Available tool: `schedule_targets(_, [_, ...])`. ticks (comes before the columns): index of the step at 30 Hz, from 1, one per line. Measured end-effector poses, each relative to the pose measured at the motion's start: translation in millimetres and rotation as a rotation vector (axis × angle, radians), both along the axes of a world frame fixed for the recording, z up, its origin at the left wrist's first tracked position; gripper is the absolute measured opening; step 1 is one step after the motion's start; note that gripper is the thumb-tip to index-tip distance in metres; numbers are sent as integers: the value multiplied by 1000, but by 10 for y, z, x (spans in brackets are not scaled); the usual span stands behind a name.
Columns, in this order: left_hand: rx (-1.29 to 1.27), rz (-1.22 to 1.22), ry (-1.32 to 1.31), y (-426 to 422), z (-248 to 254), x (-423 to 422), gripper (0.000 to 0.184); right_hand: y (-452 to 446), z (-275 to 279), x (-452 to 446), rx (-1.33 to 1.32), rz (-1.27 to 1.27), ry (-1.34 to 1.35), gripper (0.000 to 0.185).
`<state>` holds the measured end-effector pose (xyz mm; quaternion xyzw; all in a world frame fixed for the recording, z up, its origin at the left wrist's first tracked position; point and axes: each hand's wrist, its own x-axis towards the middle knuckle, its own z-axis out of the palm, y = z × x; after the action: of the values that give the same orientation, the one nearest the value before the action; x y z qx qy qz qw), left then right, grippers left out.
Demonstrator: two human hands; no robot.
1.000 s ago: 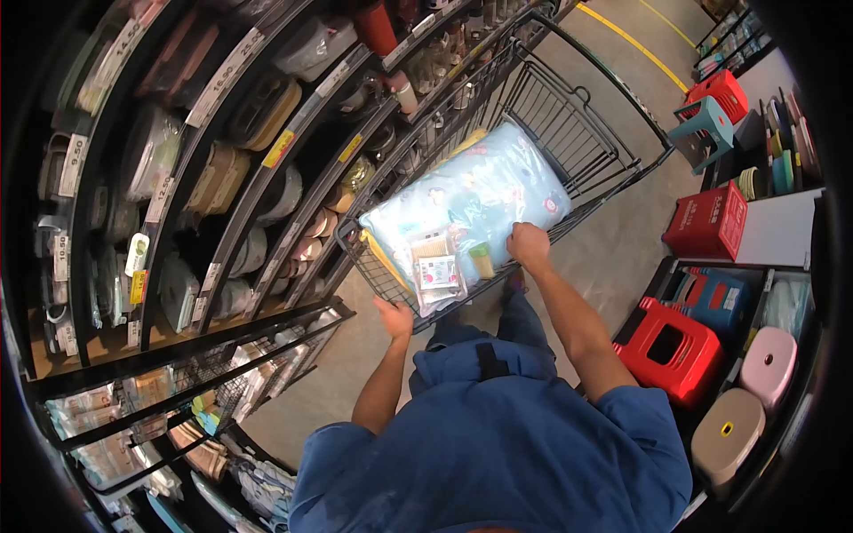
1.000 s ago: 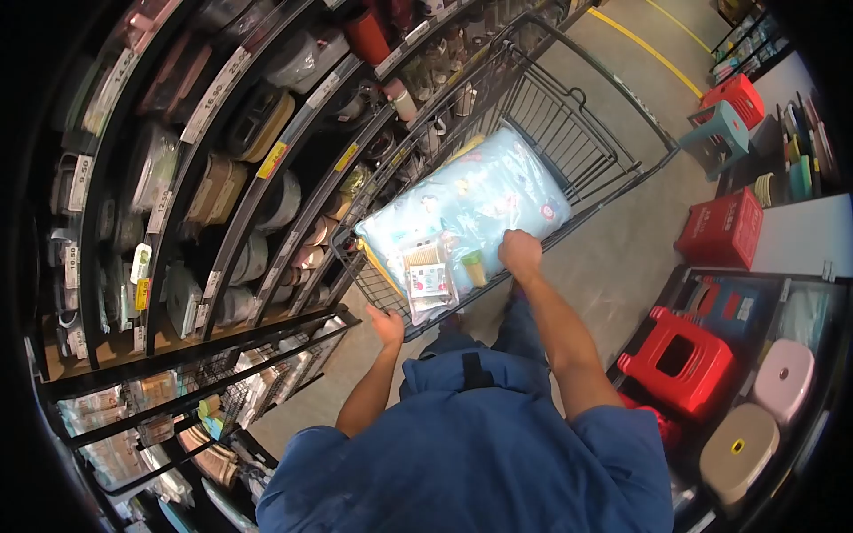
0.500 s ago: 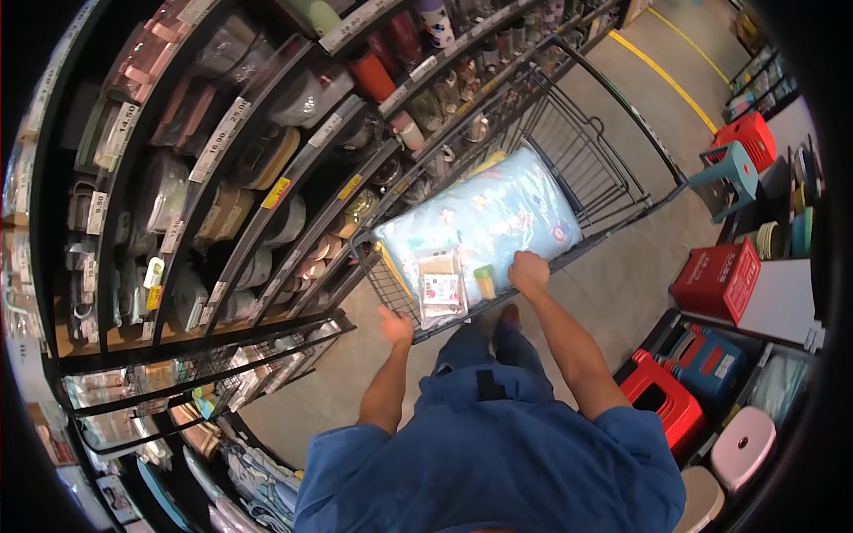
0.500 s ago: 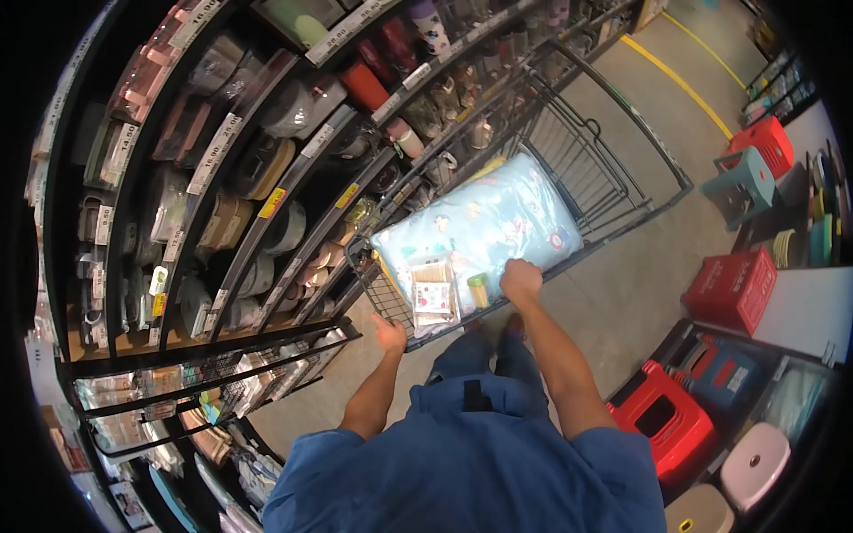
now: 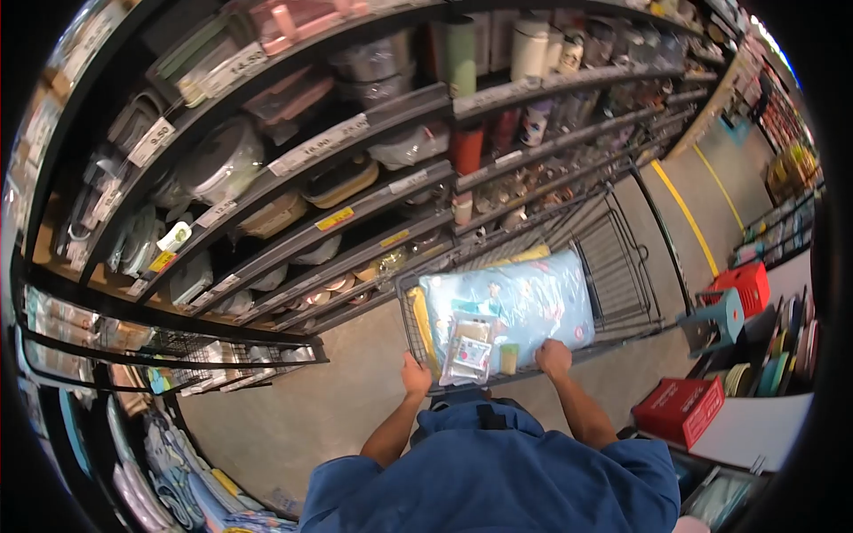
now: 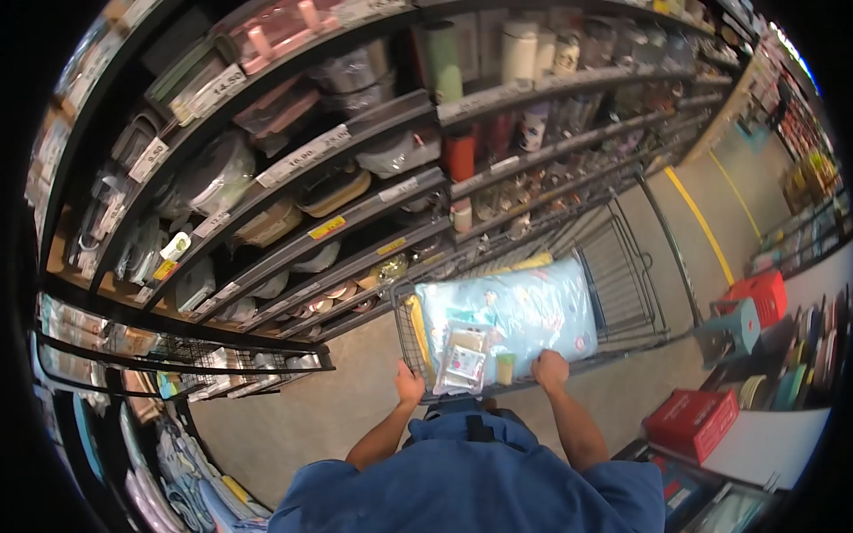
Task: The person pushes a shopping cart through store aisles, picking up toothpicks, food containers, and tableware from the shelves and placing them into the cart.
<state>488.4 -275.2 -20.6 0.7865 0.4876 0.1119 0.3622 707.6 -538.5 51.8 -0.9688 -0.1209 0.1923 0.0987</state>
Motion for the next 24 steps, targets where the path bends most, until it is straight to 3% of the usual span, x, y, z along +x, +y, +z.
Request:
schedule_targets(3, [-16,-4,-49,-45,31,90,36,-20,18,67,-25,13,-47,25])
schedule_targets(14, [-54,30,-10,-74,86,304,39,-105,-70,283,83,51,-11,24])
schedule_targets(18, [-42,13,60,-64,92,311,38,-99,60,351,210,27,21,24])
schedule_targets(20, [-45,17,48,-63,151,347,38,-37,82,452,527,-69,227,23])
schedule_targets(21, [-111,22,77,-51,182,373,39,-74,-341,559,646,51,103,22])
schedule_targets(24, [-209,8,187,128,280,422,48,440,-39,1006,621,200,116,23])
